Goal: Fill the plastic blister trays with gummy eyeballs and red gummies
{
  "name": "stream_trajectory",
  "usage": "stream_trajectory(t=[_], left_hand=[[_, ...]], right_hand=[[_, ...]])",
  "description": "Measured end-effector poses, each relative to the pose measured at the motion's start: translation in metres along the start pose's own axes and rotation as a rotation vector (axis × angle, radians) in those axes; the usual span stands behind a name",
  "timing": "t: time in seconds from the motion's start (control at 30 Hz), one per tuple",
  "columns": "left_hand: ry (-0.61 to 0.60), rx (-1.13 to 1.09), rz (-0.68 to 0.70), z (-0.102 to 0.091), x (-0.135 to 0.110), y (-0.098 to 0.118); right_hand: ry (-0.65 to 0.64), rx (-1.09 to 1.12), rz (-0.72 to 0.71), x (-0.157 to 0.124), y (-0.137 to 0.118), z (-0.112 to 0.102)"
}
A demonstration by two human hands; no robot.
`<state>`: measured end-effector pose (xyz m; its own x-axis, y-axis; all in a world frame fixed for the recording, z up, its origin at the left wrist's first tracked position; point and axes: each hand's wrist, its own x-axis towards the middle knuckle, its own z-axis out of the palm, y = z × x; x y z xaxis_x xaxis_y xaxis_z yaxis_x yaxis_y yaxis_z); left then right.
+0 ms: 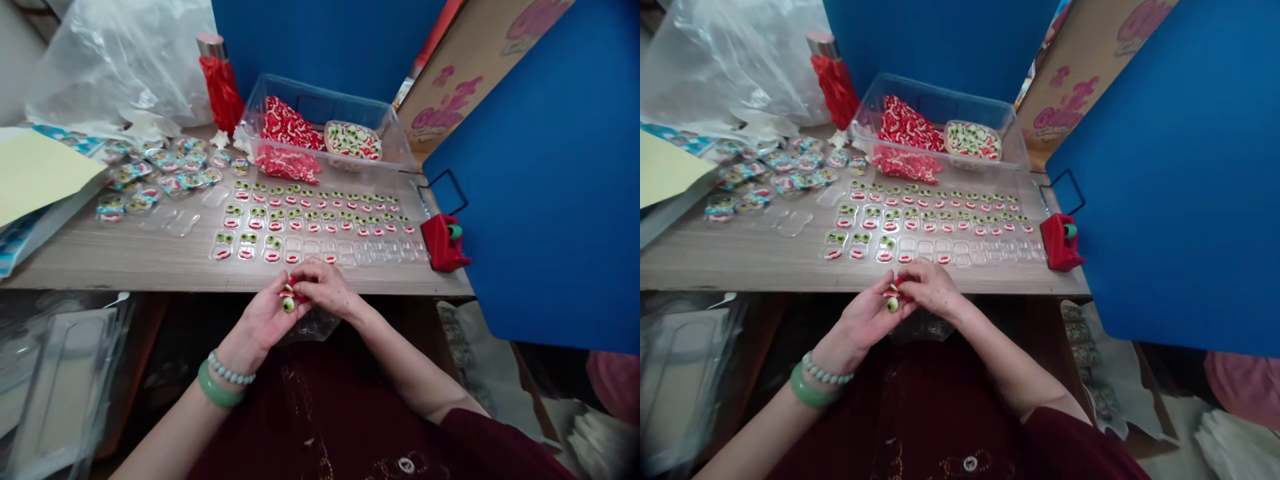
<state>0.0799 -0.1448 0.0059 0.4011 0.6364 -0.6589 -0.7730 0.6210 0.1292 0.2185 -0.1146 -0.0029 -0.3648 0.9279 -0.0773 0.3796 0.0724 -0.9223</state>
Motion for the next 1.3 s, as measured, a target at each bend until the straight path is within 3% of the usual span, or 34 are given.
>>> stream_trajectory(t=[0.07, 0.17, 0.3, 0.4, 0.5, 0.6, 0.7, 0.83, 0.93, 1.0, 1.07, 1.17, 1.3], left_hand=[[0.010, -0.005, -0.006, 0.004, 0.000, 0.001], [0.067, -0.028, -0.031, 0.008, 0.000, 0.001], [0.122, -0.040, -0.056, 0.007, 0.002, 0.000], [0.095, -0.006, -0.037, 0.000, 0.006, -0.001], [0.114, 0.068, -0.017, -0.009, 0.011, -0.002], [0.164, 0.132, 0.024, -0.016, 0.011, -0.003], [0.167, 0.160, 0.034, -0.020, 0.009, -0.003], [0.152, 0.143, 0.008, -0.021, 0.011, -0.002], [0.152, 0.048, -0.027, -0.019, 0.014, -0.002], [0.118, -0.020, -0.055, -0.017, 0.014, -0.002], [0.077, -0.068, -0.049, -0.015, 0.014, -0.002], [0.070, -0.063, 0.013, -0.014, 0.011, -0.002], [0.054, 0.008, 0.059, -0.009, 0.007, -0.001]], right_hand=[[-0.011, -0.150, -0.136, -0.002, -0.001, 0.004], [0.070, -0.194, -0.189, -0.008, 0.000, 0.010], [0.180, -0.163, -0.027, -0.012, 0.006, 0.007], [0.212, -0.156, 0.077, -0.010, 0.010, -0.002], [0.153, -0.297, -0.049, -0.009, 0.009, -0.006], [0.122, -0.619, -0.246, -0.015, 0.005, -0.002], [0.111, -0.817, -0.305, -0.023, 0.002, 0.005], [0.041, -0.591, -0.187, -0.026, 0.002, 0.005], [0.088, -0.352, -0.109, -0.024, 0.001, -0.003], [0.166, -0.267, -0.110, -0.025, -0.001, -0.008], [0.162, -0.217, -0.174, -0.028, -0.005, -0.009], [0.031, -0.239, -0.293, -0.036, -0.013, -0.004], [-0.024, -0.486, -0.359, -0.042, -0.020, 0.012]])
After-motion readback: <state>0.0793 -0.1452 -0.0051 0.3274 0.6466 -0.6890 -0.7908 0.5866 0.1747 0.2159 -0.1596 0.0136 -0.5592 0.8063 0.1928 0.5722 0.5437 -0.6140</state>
